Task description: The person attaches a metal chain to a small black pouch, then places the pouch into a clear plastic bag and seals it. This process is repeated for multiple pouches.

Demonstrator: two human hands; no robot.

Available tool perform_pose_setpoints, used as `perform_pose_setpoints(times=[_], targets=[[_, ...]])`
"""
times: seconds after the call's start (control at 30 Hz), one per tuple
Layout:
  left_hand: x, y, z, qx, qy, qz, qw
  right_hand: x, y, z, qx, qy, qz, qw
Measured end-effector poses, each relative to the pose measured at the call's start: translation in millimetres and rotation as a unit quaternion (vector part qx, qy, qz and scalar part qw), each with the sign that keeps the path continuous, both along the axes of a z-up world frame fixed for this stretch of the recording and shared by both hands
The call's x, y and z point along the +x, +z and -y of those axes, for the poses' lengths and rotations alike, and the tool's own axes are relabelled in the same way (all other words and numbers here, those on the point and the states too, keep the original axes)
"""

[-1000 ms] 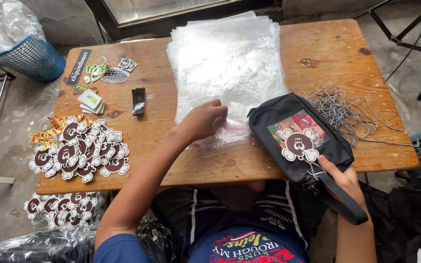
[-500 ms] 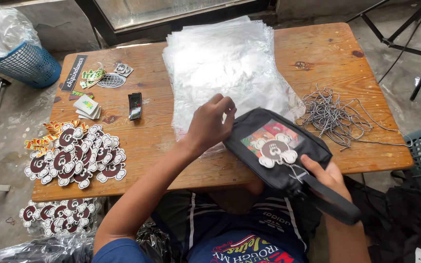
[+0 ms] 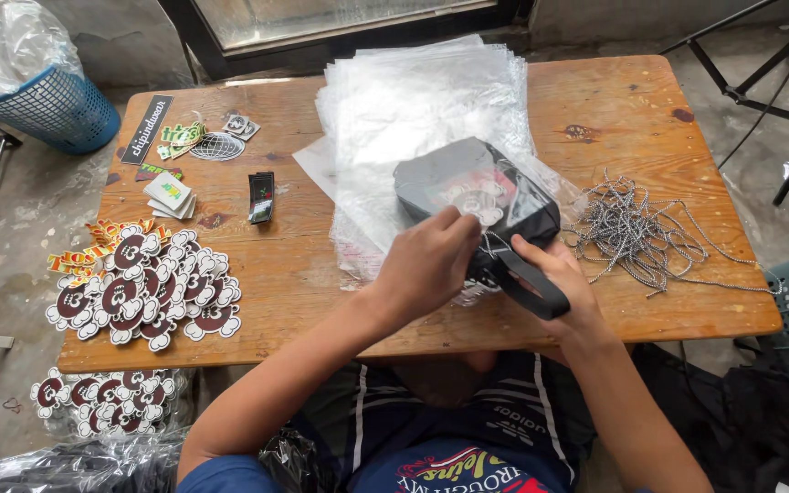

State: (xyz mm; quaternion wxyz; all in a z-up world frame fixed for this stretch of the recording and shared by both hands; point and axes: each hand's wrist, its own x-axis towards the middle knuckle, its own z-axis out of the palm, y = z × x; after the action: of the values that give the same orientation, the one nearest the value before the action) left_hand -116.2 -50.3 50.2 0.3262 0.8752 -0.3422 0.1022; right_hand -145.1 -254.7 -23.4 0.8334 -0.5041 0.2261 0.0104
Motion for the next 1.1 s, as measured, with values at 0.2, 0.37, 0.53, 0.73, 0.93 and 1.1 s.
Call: perform_pose_setpoints(times=[0.2, 0.37, 0.53, 0.73, 0.93, 1.1], targets=[[-3, 7, 1, -0.062, -0.024, 0.04, 0.997, 63, -51, 13, 0.094, 0.045, 0.054, 0.993], [-7, 15, -15, -0.108, -0.043, 0.031, 0.993, 64, 32, -41, 0.098, 0.077, 0.057, 0.991], [-5, 14, -37, -0.094, 0.007, 0.069, 0.993, 61, 34, -51, 0.116, 0.029, 0.101, 0.988], [-10, -1, -52, 0.081, 0.02, 0.125, 0.989, 61, -25, -47, 0.166, -0.076, 0.187, 0.965], [-15, -37, -56, 0.13, 0.078, 0.053, 0.987, 37, 8, -70, 0.1, -0.168, 0.086, 0.977], [-25, -37, -61, 0.066, 0.091, 0.0, 0.994, 32, 9, -70, 0.055, -0.185, 0.007, 0.981]])
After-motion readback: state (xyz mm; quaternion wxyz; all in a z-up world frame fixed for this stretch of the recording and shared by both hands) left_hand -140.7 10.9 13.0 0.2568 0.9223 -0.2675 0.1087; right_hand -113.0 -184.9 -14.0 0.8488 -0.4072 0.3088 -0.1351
